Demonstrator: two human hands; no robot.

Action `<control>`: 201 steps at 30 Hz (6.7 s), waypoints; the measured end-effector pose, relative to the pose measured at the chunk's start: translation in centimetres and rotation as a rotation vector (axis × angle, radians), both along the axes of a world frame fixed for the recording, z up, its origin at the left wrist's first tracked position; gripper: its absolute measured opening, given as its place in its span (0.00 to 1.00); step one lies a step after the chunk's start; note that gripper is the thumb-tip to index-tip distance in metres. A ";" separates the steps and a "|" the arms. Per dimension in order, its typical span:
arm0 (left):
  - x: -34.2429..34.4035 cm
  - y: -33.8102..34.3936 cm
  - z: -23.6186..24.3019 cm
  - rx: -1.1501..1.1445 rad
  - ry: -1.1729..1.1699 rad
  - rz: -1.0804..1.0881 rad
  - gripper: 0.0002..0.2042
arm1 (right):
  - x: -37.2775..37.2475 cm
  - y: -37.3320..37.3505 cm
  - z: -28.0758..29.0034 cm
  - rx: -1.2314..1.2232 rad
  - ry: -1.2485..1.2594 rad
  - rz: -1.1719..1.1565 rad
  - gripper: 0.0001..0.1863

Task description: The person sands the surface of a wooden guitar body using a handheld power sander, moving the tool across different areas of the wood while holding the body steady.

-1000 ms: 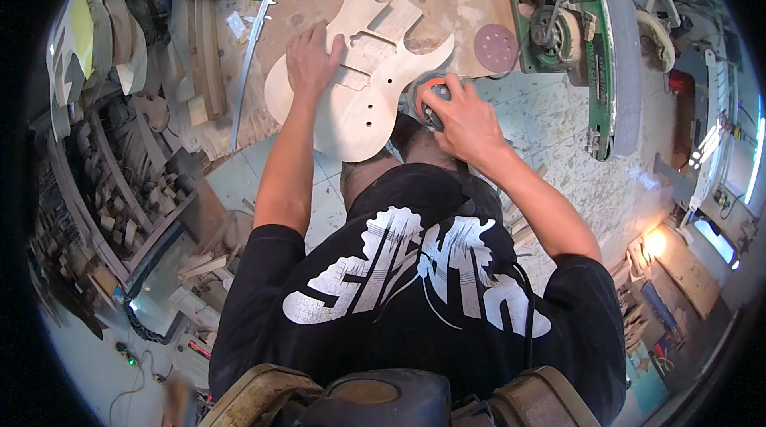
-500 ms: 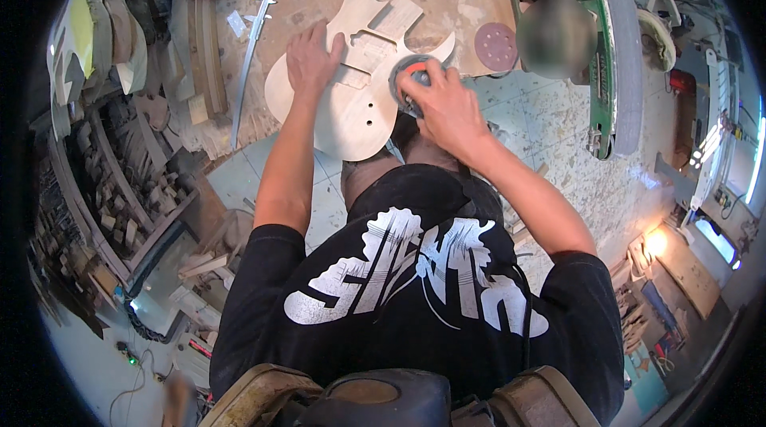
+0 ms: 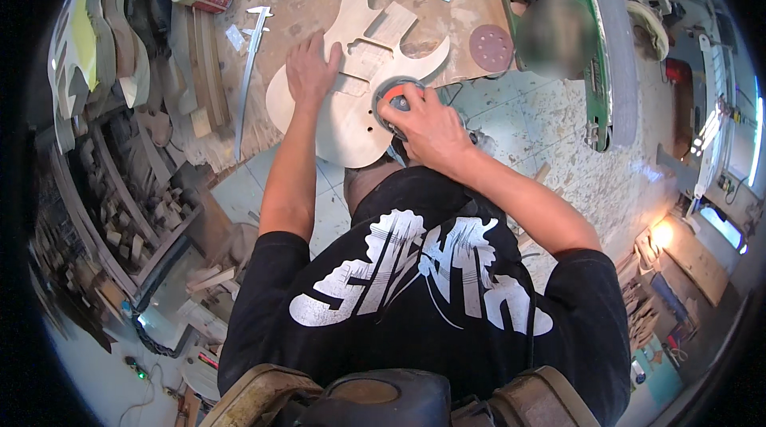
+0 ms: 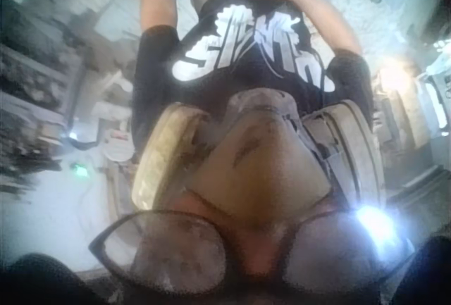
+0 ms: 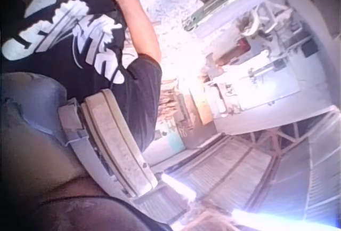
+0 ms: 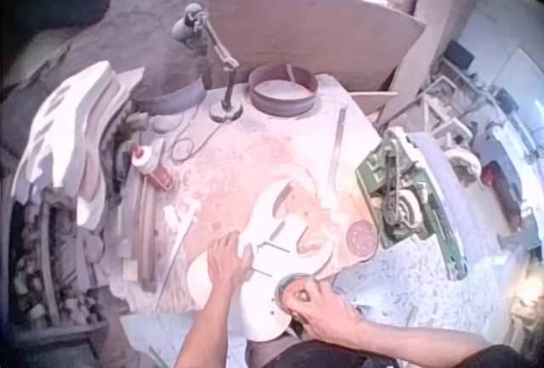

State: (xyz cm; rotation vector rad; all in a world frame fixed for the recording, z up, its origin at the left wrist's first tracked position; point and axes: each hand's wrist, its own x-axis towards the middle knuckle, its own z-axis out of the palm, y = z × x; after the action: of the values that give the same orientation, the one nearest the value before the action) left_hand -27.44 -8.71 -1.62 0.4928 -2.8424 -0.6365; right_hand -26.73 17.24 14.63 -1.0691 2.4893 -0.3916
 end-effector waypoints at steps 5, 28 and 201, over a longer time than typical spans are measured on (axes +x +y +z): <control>-0.1 0.0 0.0 -0.010 -0.005 -0.008 0.27 | -4.3 2.2 -0.4 0.040 0.125 -0.140 0.32; -0.3 -0.1 0.1 -0.011 0.024 -0.064 0.27 | -5.6 4.3 -2.5 0.032 0.224 -0.466 0.34; 2.7 0.1 0.4 -0.053 -0.096 -0.153 0.45 | 6.6 6.2 -0.1 -0.027 -0.076 -0.231 0.33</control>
State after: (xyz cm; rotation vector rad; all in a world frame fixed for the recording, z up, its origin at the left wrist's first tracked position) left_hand -24.72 -8.60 -1.19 0.3074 -3.0006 -0.5763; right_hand -20.15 23.43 14.51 -0.7629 2.5524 -0.5242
